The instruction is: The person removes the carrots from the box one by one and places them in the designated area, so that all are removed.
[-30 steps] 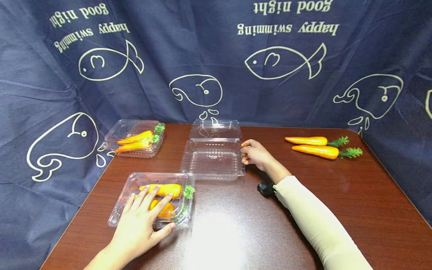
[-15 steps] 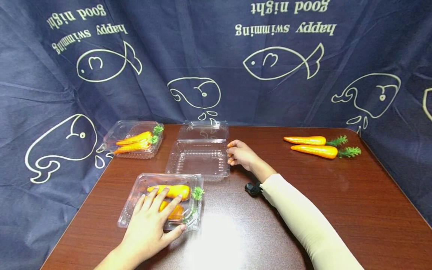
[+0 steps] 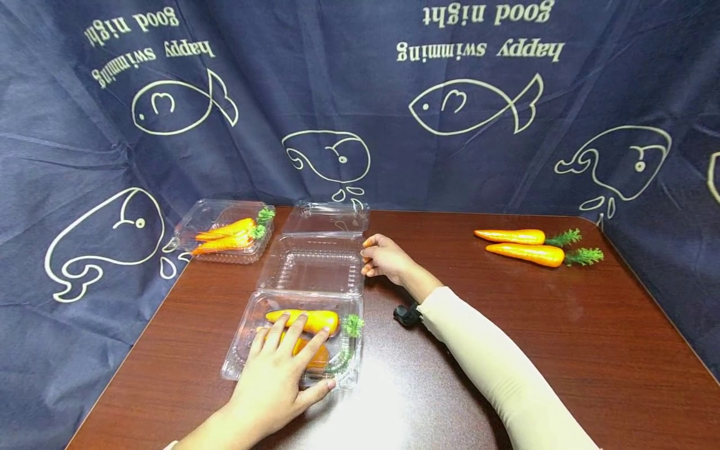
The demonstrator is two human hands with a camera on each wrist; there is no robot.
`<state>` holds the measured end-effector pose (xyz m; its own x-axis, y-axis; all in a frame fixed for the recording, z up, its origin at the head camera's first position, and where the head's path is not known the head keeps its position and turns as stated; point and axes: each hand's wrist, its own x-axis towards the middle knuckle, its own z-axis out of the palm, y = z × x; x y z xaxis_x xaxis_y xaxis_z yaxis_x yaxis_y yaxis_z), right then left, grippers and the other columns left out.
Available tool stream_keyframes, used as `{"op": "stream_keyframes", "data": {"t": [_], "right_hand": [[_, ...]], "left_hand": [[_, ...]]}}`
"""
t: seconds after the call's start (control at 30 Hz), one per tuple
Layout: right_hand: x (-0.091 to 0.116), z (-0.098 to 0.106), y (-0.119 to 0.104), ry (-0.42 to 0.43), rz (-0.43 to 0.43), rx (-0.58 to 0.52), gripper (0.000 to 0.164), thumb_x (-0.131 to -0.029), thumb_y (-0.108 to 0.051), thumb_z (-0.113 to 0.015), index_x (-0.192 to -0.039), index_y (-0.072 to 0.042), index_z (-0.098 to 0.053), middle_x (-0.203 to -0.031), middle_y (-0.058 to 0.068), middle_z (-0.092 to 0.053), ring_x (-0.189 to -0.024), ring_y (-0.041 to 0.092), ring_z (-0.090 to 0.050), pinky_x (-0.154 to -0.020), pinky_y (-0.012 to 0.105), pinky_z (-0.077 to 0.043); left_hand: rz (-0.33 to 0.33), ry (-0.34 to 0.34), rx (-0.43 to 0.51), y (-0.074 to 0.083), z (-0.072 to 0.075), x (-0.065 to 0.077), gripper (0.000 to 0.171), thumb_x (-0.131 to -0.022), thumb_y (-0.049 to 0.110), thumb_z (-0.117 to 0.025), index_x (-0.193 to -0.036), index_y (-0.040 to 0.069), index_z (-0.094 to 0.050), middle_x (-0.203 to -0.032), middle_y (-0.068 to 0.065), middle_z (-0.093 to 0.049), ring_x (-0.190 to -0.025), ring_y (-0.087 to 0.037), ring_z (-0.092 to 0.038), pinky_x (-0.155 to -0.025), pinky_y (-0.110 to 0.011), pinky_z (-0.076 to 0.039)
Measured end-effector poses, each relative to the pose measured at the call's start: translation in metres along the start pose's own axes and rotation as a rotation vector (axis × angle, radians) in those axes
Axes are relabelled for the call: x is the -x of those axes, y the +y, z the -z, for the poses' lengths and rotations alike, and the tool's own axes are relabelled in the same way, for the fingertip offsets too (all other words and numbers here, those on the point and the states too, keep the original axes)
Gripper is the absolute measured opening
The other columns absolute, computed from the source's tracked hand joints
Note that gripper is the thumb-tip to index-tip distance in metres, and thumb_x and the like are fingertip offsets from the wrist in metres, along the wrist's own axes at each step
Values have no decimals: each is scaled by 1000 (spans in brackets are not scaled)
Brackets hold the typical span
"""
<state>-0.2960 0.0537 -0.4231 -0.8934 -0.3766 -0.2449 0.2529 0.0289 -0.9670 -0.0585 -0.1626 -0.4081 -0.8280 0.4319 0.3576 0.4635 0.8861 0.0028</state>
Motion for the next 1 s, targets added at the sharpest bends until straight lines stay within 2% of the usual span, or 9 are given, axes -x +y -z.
{"op": "stream_keyframes", "data": {"t": [0.2, 0.57, 0.77, 0.9, 1.0], "right_hand": [[1, -6, -1, -29, 7, 8, 18, -96, 3, -47, -110, -5, -39, -74, 7, -46, -51, 14, -54, -47, 21, -46], [-7, -15, -3, -57, 4, -19, 18, -98, 3, -49, -112, -3, -39, -78, 9, -46, -54, 15, -59, -48, 20, -49], [-12, -21, -2, -66, -5, -21, 23, -99, 2, -50, -119, 0, -39, -80, 10, -48, -56, 16, -61, -50, 20, -50], [-14, -20, 0, -74, -6, -3, 24, -99, 0, -51, -120, 0, -40, -81, 10, -49, -57, 16, -63, -50, 20, -51], [-12, -11, -2, -99, -7, 39, 23, -100, -5, -52, -120, 0, -42, -87, 11, -51, -64, 17, -65, -54, 22, -52]], "left_hand": [[-38, -6, 6, 9, -1, -3, 77, -81, 73, -62, -144, 29, -53, -139, -15, -49, -129, -44, -42, -96, -61, -36], [-63, 10, 29, 14, -3, -8, 77, -79, 73, -64, -142, 29, -55, -139, -13, -48, -125, -41, -44, -96, -61, -36], [-68, 6, 21, 23, -4, -12, 77, -79, 72, -64, -141, 28, -56, -139, -13, -48, -126, -42, -43, -95, -61, -37], [-76, 5, 4, 32, -5, -16, 78, -78, 72, -65, -142, 28, -55, -140, -14, -48, -127, -43, -42, -94, -61, -39], [-88, 1, -8, 40, -7, -20, 78, -80, 72, -63, -143, 28, -54, -141, -15, -47, -127, -44, -42, -93, -61, -39]]}}
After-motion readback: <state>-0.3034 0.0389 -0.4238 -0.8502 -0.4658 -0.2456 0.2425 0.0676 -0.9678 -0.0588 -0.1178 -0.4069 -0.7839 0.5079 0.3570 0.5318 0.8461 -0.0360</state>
